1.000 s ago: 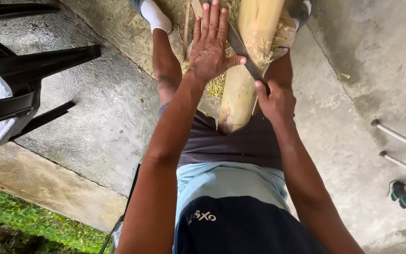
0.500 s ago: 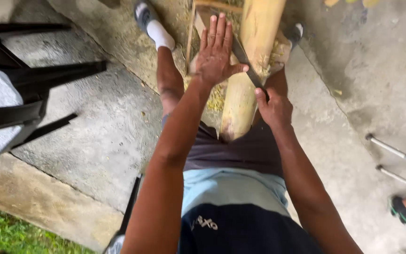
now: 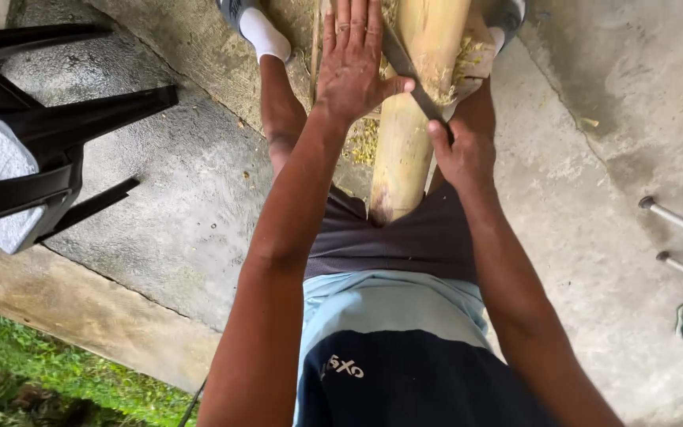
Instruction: Scraping and carving a bamboo pole using a knife and a drawknife.
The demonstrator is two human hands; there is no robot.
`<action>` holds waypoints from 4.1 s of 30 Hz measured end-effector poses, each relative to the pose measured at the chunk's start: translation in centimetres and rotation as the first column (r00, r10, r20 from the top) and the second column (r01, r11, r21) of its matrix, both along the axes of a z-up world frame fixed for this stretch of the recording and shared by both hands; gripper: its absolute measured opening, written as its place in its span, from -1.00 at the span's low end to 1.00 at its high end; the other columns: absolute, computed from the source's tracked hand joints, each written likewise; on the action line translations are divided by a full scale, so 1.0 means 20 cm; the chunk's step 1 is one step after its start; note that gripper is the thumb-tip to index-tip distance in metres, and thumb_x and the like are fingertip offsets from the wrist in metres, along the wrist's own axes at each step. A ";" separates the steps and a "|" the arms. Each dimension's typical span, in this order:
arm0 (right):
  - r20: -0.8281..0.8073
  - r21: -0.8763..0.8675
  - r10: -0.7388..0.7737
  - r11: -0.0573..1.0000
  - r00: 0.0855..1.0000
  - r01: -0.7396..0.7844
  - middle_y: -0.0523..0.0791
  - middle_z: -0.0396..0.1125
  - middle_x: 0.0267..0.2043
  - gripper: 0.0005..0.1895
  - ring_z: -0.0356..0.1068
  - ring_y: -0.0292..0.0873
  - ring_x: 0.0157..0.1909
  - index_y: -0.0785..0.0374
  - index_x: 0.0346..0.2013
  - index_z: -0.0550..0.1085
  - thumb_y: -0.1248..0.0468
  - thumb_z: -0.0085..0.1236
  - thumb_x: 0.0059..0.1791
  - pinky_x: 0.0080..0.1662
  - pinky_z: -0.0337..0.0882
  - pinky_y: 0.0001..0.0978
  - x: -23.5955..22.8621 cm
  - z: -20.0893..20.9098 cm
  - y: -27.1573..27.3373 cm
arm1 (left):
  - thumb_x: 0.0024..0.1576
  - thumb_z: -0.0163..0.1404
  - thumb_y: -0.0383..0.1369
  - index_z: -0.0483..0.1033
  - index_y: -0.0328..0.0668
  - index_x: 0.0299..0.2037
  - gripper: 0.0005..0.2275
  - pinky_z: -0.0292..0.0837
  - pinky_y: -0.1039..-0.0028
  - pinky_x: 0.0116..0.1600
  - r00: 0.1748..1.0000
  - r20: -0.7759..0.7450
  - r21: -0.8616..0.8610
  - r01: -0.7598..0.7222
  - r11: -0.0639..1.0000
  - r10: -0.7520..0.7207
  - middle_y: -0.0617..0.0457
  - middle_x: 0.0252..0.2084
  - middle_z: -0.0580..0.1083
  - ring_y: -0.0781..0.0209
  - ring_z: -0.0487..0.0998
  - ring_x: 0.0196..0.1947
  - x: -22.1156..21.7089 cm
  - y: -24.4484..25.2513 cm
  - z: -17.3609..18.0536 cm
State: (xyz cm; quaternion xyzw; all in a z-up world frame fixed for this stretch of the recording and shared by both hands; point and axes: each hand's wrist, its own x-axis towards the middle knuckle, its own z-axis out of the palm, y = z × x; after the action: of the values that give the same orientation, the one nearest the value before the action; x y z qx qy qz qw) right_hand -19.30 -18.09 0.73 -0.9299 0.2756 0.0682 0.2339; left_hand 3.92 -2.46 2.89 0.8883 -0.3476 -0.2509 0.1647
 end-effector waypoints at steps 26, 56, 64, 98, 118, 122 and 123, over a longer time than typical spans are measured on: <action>-0.146 -0.016 0.020 1.000 0.989 -0.023 0.15 0.38 -0.46 -0.37 0.41 0.33 -0.36 0.26 -0.37 0.42 -0.27 -0.06 0.15 -0.29 0.37 0.17 -0.05 0.09 0.02 | 0.00 -0.06 0.51 -0.20 -0.52 0.52 0.22 -0.32 -0.11 0.60 0.997 0.060 -0.094 -0.034 0.995 0.040 -0.42 0.56 -0.25 -0.37 -0.31 0.58 -0.16 0.06 -0.12; -0.102 -0.041 0.149 0.987 0.984 -0.154 0.11 0.37 -0.53 -0.36 0.43 0.28 -0.41 0.24 -0.33 0.49 -0.28 -0.09 0.16 -0.32 0.39 0.13 0.03 0.15 -0.04 | -0.03 -0.16 0.55 -0.23 -0.49 0.53 0.23 -0.38 -0.08 0.62 0.989 0.094 -0.061 -0.110 0.992 0.116 -0.39 0.58 -0.31 -0.30 -0.40 0.60 -0.16 0.11 -0.11; -0.103 -0.139 0.267 0.950 0.958 -0.280 0.09 0.34 -0.62 -0.36 0.42 0.23 -0.51 0.22 -0.32 0.50 -0.29 -0.10 0.18 -0.38 0.38 0.12 0.03 0.16 -0.07 | -0.10 -0.14 0.53 -0.24 -0.47 0.52 0.24 -0.35 -0.05 0.60 0.968 0.063 -0.057 -0.240 0.969 0.243 -0.39 0.57 -0.31 -0.32 -0.40 0.58 -0.26 0.14 -0.17; 0.029 0.031 0.147 0.988 0.989 -0.148 0.04 0.36 -0.61 -0.36 0.44 0.19 -0.48 0.22 -0.50 0.50 -0.27 -0.06 0.08 -0.38 0.39 0.07 -0.39 0.14 0.09 | 0.00 -0.10 0.46 -0.18 -0.56 0.48 0.18 -0.41 -0.13 0.54 0.988 0.135 0.068 -0.084 0.994 0.074 -0.48 0.56 -0.25 -0.39 -0.38 0.57 -0.61 0.22 -0.06; -0.121 0.417 0.158 0.904 0.980 -0.094 -0.07 0.44 -0.52 -0.39 0.50 0.03 -0.39 0.14 -0.09 0.44 -0.29 0.11 -0.10 -0.32 0.42 -0.04 0.04 0.17 -0.32 | 0.19 -0.03 -0.02 0.48 -0.35 0.07 -0.51 -0.14 -0.11 0.51 0.887 0.224 -0.128 0.438 0.890 -0.404 -0.29 0.26 0.37 -0.25 0.18 0.44 -1.12 -0.07 -0.10; 0.031 0.283 0.327 0.903 0.945 -0.322 -0.03 0.42 -0.44 -0.58 0.46 0.04 -0.37 0.17 -0.18 0.46 -0.13 0.02 0.08 -0.29 0.39 -0.02 0.13 0.16 -0.42 | 0.26 -0.08 -0.03 0.63 -0.25 -0.16 -0.59 -0.27 0.05 0.60 0.815 0.200 0.025 0.551 0.834 -0.544 -0.11 0.01 0.55 -0.03 0.34 0.34 -0.96 -0.16 0.00; 0.069 0.194 0.369 0.906 0.927 -0.376 -0.04 0.43 -0.43 -0.62 0.46 0.04 -0.36 0.17 -0.24 0.47 -0.07 -0.02 0.14 -0.27 0.38 0.00 0.16 0.18 -0.42 | 0.26 -0.11 0.01 0.64 -0.23 -0.20 -0.56 -0.34 0.07 0.61 0.782 0.118 0.103 0.604 0.791 -0.612 -0.05 -0.07 0.58 0.03 0.37 0.29 -0.93 -0.18 0.06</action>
State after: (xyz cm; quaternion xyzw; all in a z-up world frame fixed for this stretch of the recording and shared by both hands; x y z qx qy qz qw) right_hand -16.07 -26.55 4.39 -0.9373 0.0810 0.1251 0.3150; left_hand -14.63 -6.01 4.16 0.7491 -0.6187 -0.2355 0.0231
